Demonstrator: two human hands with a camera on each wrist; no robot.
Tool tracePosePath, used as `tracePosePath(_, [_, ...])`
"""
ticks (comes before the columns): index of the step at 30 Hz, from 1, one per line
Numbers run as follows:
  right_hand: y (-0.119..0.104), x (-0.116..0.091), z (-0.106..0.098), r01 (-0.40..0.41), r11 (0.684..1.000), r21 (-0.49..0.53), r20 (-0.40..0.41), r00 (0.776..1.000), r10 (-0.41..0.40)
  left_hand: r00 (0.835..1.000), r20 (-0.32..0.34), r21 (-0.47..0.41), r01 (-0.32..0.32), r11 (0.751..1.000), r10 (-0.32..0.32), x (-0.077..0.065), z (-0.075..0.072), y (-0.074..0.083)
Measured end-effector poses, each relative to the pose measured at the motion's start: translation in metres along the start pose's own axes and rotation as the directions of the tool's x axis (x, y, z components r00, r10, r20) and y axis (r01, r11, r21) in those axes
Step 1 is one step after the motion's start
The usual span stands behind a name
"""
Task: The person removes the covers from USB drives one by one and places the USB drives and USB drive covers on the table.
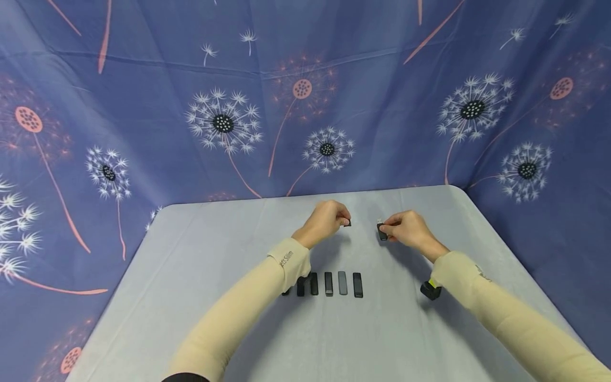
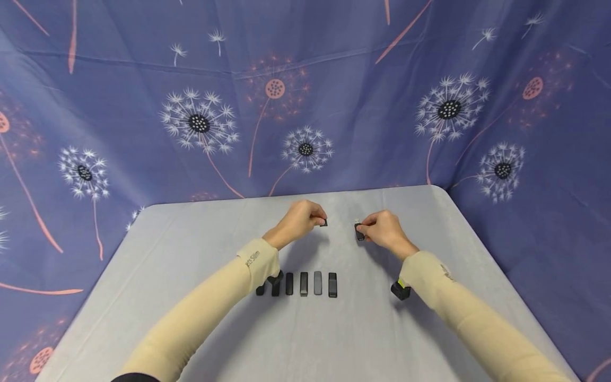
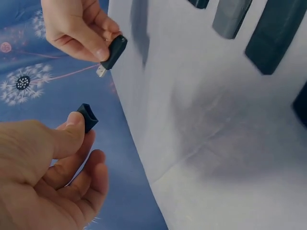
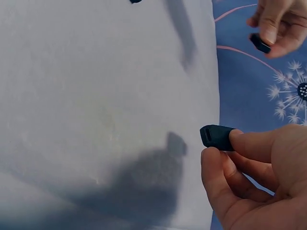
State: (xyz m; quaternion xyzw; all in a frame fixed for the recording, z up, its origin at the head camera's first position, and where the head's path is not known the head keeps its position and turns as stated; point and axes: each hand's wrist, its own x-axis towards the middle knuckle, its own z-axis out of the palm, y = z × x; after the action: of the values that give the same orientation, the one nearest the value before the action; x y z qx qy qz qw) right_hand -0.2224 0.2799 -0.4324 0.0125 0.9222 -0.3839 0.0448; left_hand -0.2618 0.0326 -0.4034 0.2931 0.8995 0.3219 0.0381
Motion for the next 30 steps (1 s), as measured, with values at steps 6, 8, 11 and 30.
tracePosePath(6, [0.01,0.004,0.004,-0.007,1.0,-0.019,-0.007,1.0,0.007,0.999,0.04,0.072,-0.011,0.997,0.008,0.014,0.005,0.008])
tracePosePath(8, [0.012,0.006,0.006,-0.008,1.0,-0.024,-0.01,1.0,0.008,0.999,0.053,0.094,-0.01,0.996,0.005,0.016,0.008,0.008])
tracePosePath(11, [0.013,0.01,0.008,-0.007,1.0,-0.016,-0.005,1.0,0.007,0.998,0.055,0.12,-0.006,0.993,-0.001,0.019,0.014,0.007])
tracePosePath(30, [0.019,0.026,0.021,-0.062,0.997,-0.043,-0.002,0.998,0.062,0.991,0.115,0.235,0.041,0.971,-0.07,0.046,0.042,0.004])
